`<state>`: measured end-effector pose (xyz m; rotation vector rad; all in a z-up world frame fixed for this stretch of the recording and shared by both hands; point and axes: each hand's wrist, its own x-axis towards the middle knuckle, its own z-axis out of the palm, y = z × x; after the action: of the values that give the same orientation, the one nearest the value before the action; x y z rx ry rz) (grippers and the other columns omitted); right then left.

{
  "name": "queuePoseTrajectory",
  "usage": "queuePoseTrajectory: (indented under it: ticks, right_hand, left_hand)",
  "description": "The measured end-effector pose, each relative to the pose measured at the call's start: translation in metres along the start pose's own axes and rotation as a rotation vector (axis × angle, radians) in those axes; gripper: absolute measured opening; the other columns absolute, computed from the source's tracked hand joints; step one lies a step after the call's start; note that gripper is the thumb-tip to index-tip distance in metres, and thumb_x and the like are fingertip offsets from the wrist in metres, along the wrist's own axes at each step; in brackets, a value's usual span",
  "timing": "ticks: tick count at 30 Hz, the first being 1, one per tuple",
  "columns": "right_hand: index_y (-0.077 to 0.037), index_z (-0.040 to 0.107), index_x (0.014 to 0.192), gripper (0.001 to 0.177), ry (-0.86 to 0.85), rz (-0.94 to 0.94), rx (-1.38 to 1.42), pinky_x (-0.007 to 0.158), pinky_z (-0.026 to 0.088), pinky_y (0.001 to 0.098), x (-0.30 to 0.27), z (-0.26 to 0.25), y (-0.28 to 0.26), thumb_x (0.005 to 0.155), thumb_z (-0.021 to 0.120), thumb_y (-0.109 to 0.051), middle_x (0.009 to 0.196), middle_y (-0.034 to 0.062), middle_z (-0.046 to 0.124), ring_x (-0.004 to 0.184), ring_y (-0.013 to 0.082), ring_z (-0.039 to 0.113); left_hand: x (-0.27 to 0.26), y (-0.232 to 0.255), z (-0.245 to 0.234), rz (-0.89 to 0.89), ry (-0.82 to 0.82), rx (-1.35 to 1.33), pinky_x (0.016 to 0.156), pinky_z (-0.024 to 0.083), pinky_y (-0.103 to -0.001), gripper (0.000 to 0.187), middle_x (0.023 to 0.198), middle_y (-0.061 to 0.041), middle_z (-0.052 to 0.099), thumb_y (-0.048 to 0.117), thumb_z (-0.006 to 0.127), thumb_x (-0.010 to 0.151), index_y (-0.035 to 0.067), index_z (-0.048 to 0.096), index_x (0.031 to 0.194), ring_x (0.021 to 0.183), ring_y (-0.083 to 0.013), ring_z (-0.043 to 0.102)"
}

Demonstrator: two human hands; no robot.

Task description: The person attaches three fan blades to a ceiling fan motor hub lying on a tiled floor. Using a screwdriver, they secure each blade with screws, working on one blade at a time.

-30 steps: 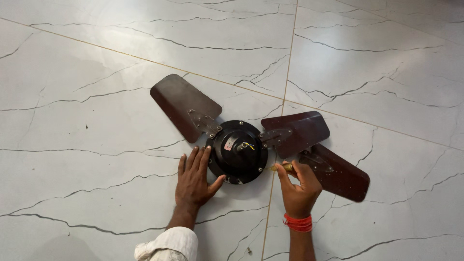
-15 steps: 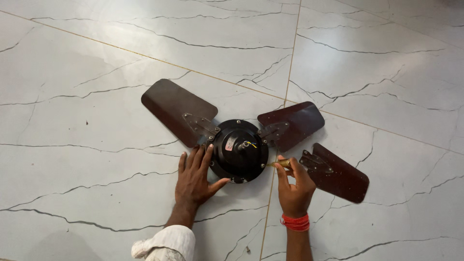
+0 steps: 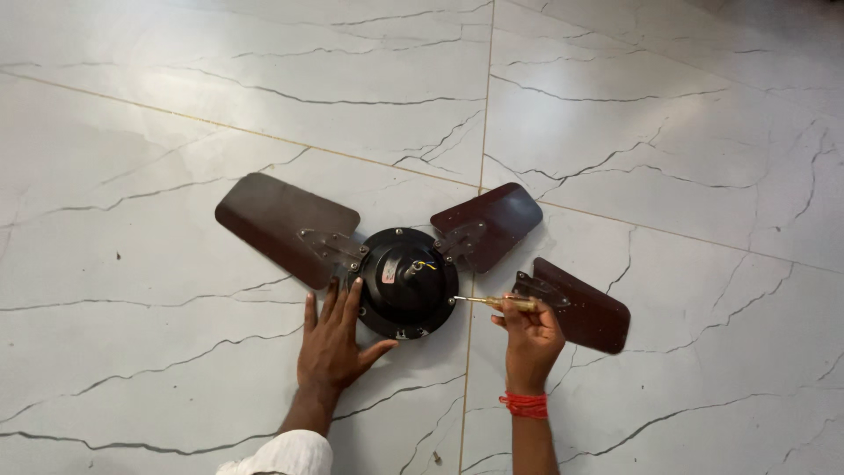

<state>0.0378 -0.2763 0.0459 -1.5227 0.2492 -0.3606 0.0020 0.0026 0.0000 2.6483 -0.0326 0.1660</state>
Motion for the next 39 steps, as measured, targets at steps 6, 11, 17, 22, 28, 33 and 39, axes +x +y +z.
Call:
queuePoseTrajectory:
  ticks: [6,11,17,22,28,33,39]
  right_hand:
    - [-0.002,0.067,0.107,0.022,0.114,0.467,0.709,0.088,0.060,0.0242,-0.011,-0.034,0.025,0.088,0.075,-0.012,0.106,0.0082,0.073,0.100,0.0158,0.073]
    - [-0.001,0.067,0.105,0.023,0.312,0.573,0.835,0.088,0.060,0.0240,-0.043,-0.062,0.055,0.090,0.078,-0.013,0.099,0.0089,0.072,0.097,0.0167,0.070]
    - [-0.008,0.064,0.096,0.027,0.379,0.663,0.755,0.067,0.055,0.0285,-0.082,-0.072,0.070,0.094,0.076,-0.032,0.085,0.0019,0.066,0.076,0.0138,0.062]
    - [-0.010,0.063,0.107,0.024,0.372,0.604,0.765,0.069,0.052,0.0280,-0.089,-0.067,0.071,0.096,0.071,-0.030,0.094,0.0000,0.069,0.080,0.0136,0.063]
    - [-0.015,0.059,0.114,0.023,0.330,0.571,0.717,0.070,0.052,0.0305,-0.097,-0.061,0.066,0.097,0.066,-0.028,0.107,0.0014,0.070,0.087,0.0161,0.063]
    - [-0.017,0.049,0.135,0.038,0.314,0.533,0.575,0.069,0.053,0.0341,-0.106,-0.055,0.069,0.099,0.058,-0.022,0.107,0.0063,0.069,0.085,0.0188,0.064]
    - [-0.003,0.066,0.138,0.038,0.182,0.344,0.011,0.058,0.052,0.0323,-0.118,-0.047,0.093,0.104,0.056,-0.018,0.090,0.0095,0.066,0.068,0.0174,0.060]
  left_hand:
    - [-0.002,0.004,-0.005,0.026,0.009,-0.005,0.121,0.008,-0.055,0.119,0.159,-0.016,0.031,0.081,0.064,0.071,0.009,0.021,0.155,0.150,-0.0298,0.020]
    - [-0.003,0.002,-0.004,-0.008,-0.031,0.029,0.124,0.010,-0.051,0.106,0.160,-0.012,0.035,0.078,0.058,0.080,0.014,0.022,0.158,0.152,-0.0262,0.021]
    - [-0.009,0.001,-0.002,0.049,0.012,0.043,0.124,0.009,-0.051,0.102,0.159,-0.013,0.037,0.075,0.053,0.085,0.013,0.021,0.159,0.152,-0.0277,0.022]
    - [-0.021,0.004,0.000,0.086,0.066,0.048,0.122,0.010,-0.051,0.095,0.160,-0.016,0.035,0.071,0.049,0.090,0.012,0.019,0.159,0.152,-0.0302,0.022]
    - [-0.038,0.015,-0.001,0.050,0.002,0.069,0.125,0.010,-0.051,0.090,0.162,-0.012,0.031,0.067,0.046,0.095,0.014,0.017,0.161,0.153,-0.0303,0.020]
    - [-0.048,0.017,-0.003,0.114,-0.010,0.086,0.123,0.010,-0.052,0.093,0.162,-0.012,0.029,0.067,0.048,0.091,0.011,0.015,0.159,0.152,-0.0331,0.018]
    - [-0.051,0.020,-0.014,0.136,0.003,0.086,0.121,0.014,-0.050,0.087,0.163,-0.009,0.030,0.066,0.048,0.093,0.020,0.017,0.159,0.150,-0.0296,0.021]
